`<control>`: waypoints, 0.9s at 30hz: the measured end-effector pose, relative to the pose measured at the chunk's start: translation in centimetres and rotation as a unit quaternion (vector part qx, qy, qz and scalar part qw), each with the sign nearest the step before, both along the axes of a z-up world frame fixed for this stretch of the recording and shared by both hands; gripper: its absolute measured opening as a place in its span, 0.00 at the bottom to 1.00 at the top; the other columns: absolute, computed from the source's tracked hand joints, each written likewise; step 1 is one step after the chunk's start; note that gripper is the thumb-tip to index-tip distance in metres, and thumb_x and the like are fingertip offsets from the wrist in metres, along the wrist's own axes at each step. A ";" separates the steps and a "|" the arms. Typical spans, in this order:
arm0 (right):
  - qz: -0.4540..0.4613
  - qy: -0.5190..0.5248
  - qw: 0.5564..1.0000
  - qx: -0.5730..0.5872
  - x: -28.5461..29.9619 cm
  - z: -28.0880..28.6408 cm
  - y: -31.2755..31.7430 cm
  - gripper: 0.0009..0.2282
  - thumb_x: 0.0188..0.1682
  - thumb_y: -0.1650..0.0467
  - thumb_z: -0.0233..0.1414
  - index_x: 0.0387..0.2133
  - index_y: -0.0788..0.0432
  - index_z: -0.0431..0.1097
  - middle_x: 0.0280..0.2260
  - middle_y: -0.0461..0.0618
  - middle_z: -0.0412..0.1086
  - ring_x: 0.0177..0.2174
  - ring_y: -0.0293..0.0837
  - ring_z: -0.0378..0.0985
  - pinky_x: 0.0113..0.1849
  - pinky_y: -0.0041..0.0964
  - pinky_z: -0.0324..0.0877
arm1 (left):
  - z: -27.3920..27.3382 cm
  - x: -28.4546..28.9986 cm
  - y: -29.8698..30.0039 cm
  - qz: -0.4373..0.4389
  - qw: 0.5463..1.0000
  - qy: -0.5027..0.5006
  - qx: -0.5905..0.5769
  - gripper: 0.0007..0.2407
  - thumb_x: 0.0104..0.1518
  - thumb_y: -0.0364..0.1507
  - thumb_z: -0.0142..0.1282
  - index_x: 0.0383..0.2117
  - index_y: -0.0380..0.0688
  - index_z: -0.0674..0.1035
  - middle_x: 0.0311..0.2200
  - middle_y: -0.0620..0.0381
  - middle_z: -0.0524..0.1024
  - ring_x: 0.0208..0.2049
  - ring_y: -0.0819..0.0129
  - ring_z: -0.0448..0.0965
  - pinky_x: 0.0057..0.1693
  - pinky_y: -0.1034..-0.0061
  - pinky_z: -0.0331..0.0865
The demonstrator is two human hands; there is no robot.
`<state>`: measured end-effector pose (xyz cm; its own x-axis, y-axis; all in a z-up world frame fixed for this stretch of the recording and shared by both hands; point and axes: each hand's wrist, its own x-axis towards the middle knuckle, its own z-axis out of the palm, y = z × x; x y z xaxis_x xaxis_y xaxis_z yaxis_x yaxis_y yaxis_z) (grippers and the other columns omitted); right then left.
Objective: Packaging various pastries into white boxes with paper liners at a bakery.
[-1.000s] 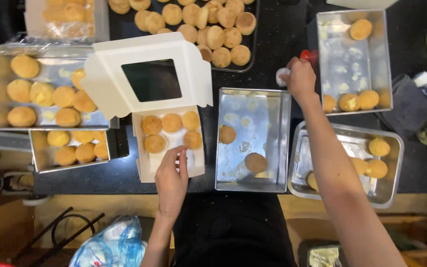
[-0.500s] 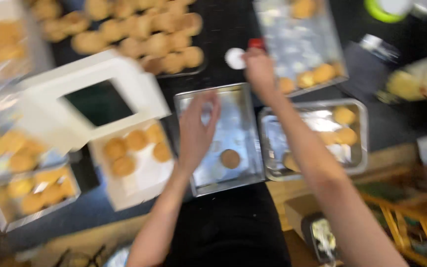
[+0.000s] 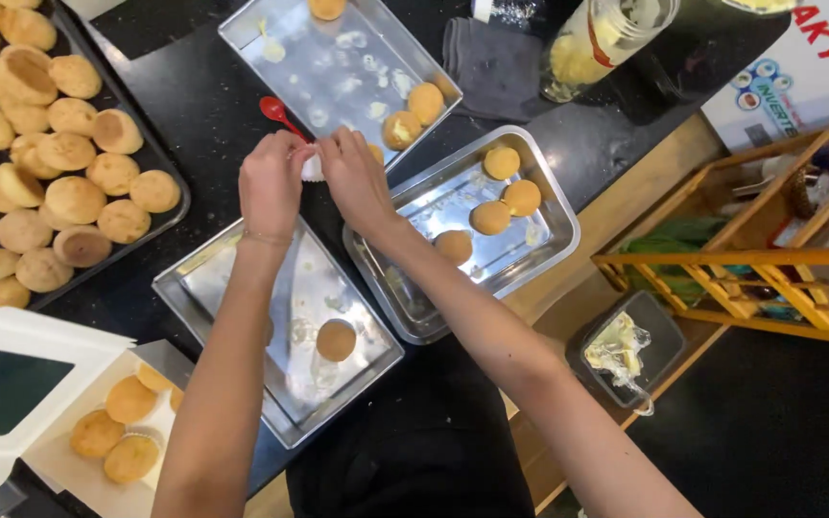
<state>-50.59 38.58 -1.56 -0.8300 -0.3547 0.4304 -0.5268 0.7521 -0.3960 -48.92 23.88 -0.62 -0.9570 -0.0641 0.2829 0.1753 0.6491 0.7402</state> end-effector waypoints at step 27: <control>0.086 -0.133 0.966 -0.205 -0.6 3.8 8.4 0.12 0.61 0.70 0.51 0.52 0.64 0.73 0.44 0.54 0.73 0.40 0.45 0.77 0.38 0.37 0.72 | -2.7 -0.7 -5.2 -0.125 0.978 0.048 -0.160 0.08 0.69 0.25 0.53 0.48 0.37 0.70 0.31 0.40 0.78 0.37 0.41 0.78 0.42 0.55 0.71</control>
<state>-51.16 47.01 2.26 -0.8743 -0.3430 0.3434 -0.4689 0.4140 -0.7802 -49.58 18.64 -3.29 -0.8998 0.2752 0.3386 0.4166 0.7726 0.4791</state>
